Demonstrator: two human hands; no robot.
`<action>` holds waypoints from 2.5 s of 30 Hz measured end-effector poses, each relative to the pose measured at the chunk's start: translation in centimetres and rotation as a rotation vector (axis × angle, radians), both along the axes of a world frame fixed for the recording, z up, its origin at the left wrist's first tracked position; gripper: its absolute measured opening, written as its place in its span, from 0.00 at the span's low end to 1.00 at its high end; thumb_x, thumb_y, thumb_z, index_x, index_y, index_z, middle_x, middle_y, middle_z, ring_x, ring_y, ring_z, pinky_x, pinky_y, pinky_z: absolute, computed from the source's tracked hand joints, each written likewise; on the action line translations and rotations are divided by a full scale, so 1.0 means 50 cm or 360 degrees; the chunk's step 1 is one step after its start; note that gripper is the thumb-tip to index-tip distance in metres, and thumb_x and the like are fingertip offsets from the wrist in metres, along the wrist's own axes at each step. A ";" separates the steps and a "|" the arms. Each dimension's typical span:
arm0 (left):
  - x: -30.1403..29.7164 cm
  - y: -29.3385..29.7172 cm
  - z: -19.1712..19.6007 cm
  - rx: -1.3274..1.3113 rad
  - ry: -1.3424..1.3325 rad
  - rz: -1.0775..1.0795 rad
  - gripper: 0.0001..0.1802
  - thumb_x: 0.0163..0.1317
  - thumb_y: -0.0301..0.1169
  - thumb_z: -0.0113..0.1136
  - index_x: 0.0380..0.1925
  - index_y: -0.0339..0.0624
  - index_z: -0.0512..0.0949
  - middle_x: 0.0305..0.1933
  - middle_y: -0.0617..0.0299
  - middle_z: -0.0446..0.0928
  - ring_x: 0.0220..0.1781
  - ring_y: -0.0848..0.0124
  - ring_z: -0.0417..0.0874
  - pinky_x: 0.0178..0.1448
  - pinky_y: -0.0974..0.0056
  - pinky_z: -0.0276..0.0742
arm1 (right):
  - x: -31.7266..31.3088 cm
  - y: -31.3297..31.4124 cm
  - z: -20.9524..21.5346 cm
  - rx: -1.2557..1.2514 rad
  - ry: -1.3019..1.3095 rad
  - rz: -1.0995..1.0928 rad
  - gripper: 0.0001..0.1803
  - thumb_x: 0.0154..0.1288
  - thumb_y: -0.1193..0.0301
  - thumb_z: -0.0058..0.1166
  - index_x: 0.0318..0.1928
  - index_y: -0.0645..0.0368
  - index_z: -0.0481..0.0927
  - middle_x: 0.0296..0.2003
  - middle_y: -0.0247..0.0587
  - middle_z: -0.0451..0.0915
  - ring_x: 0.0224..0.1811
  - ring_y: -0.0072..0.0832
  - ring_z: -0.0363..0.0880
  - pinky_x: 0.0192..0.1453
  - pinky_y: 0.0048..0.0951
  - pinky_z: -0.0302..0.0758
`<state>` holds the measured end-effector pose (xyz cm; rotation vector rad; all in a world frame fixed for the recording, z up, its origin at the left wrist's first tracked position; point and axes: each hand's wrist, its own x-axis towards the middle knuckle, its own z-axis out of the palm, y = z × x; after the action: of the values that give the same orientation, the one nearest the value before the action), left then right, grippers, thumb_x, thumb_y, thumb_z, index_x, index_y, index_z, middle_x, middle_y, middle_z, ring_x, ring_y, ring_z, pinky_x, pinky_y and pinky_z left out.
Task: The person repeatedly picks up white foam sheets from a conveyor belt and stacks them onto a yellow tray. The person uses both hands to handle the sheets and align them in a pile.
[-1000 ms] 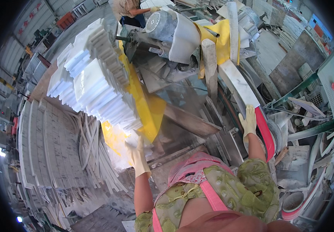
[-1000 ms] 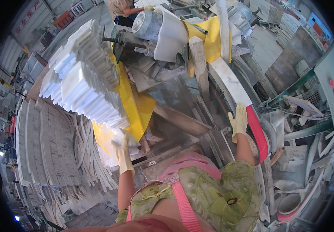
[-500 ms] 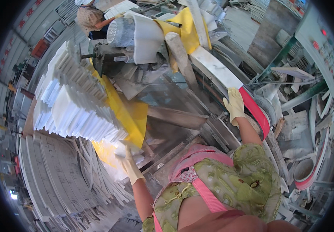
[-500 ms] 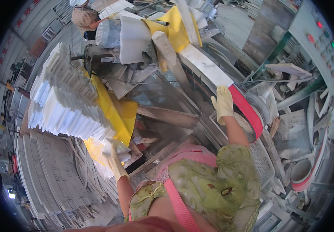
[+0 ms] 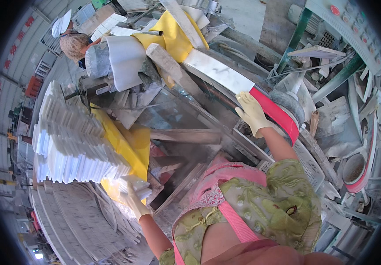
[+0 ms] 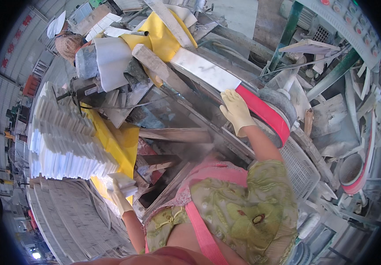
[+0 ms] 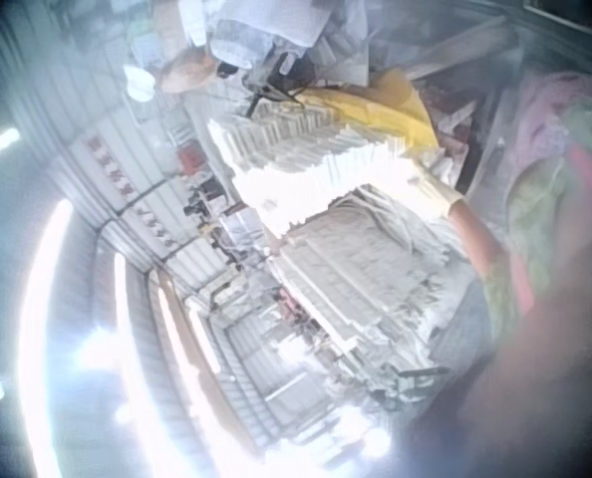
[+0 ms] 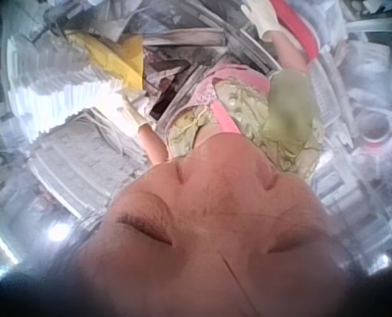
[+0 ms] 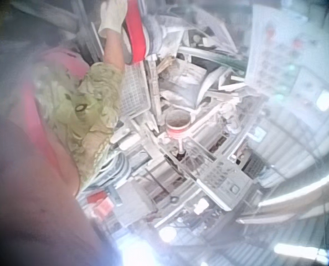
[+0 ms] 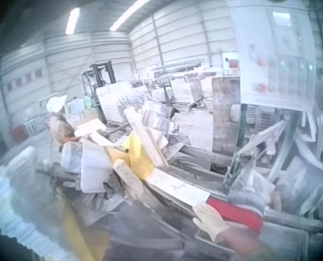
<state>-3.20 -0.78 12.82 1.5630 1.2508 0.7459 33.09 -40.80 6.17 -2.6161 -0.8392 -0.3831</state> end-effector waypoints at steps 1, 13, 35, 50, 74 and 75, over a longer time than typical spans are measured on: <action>0.000 0.001 0.001 0.0061 0.0038 -0.0007 0.41 0.68 0.45 0.64 0.72 0.31 0.61 0.70 0.47 0.68 0.68 0.60 0.72 0.71 0.59 0.68 | 0.001 -0.006 0.005 0.0065 -0.0041 0.0037 0.25 0.68 0.65 0.52 0.61 0.65 0.74 0.61 0.53 0.75 0.69 0.46 0.68 0.74 0.42 0.63; 0.020 0.018 0.000 -0.0034 0.0322 0.0103 0.34 0.63 0.42 0.69 0.61 0.31 0.69 0.55 0.49 0.76 0.51 0.59 0.81 0.58 0.56 0.79 | 0.092 -0.117 0.037 -0.0033 -0.0170 0.0277 0.25 0.57 0.74 0.59 0.57 0.60 0.76 0.60 0.46 0.76 0.70 0.39 0.68 0.76 0.43 0.62; 0.036 -0.017 -0.005 -0.0271 0.0056 0.0317 0.52 0.65 0.41 0.66 0.80 0.44 0.44 0.81 0.54 0.52 0.77 0.60 0.61 0.78 0.53 0.59 | 0.188 -0.035 0.001 -0.0316 -0.0345 0.0277 0.26 0.68 0.71 0.45 0.66 0.63 0.71 0.66 0.49 0.74 0.72 0.37 0.69 0.78 0.43 0.60; 0.006 0.015 -0.074 -0.0022 0.0032 0.0357 0.46 0.62 0.45 0.68 0.75 0.38 0.58 0.74 0.49 0.63 0.72 0.57 0.68 0.73 0.56 0.65 | 0.273 0.086 -0.028 -0.0747 -0.0422 0.0300 0.33 0.71 0.70 0.42 0.75 0.60 0.59 0.75 0.42 0.62 0.78 0.33 0.58 0.82 0.45 0.51; 0.010 0.001 0.019 0.0219 0.0700 0.0103 0.46 0.60 0.51 0.68 0.70 0.33 0.64 0.63 0.42 0.76 0.66 0.52 0.76 0.70 0.57 0.68 | -0.185 0.486 0.124 0.0862 0.1765 0.1071 0.24 0.73 0.58 0.57 0.53 0.69 0.82 0.42 0.40 0.85 0.44 0.23 0.80 0.53 0.29 0.74; 0.010 0.001 0.023 0.0292 0.0745 0.0119 0.46 0.60 0.52 0.67 0.70 0.33 0.64 0.63 0.42 0.76 0.66 0.52 0.76 0.70 0.57 0.68 | -0.254 0.528 0.119 0.1101 0.2088 0.1120 0.24 0.73 0.57 0.57 0.51 0.68 0.82 0.41 0.38 0.85 0.44 0.22 0.80 0.52 0.28 0.73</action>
<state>-2.69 -0.72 13.95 1.9225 1.6213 0.5689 20.37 -14.38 12.13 -1.2878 -0.7906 0.9521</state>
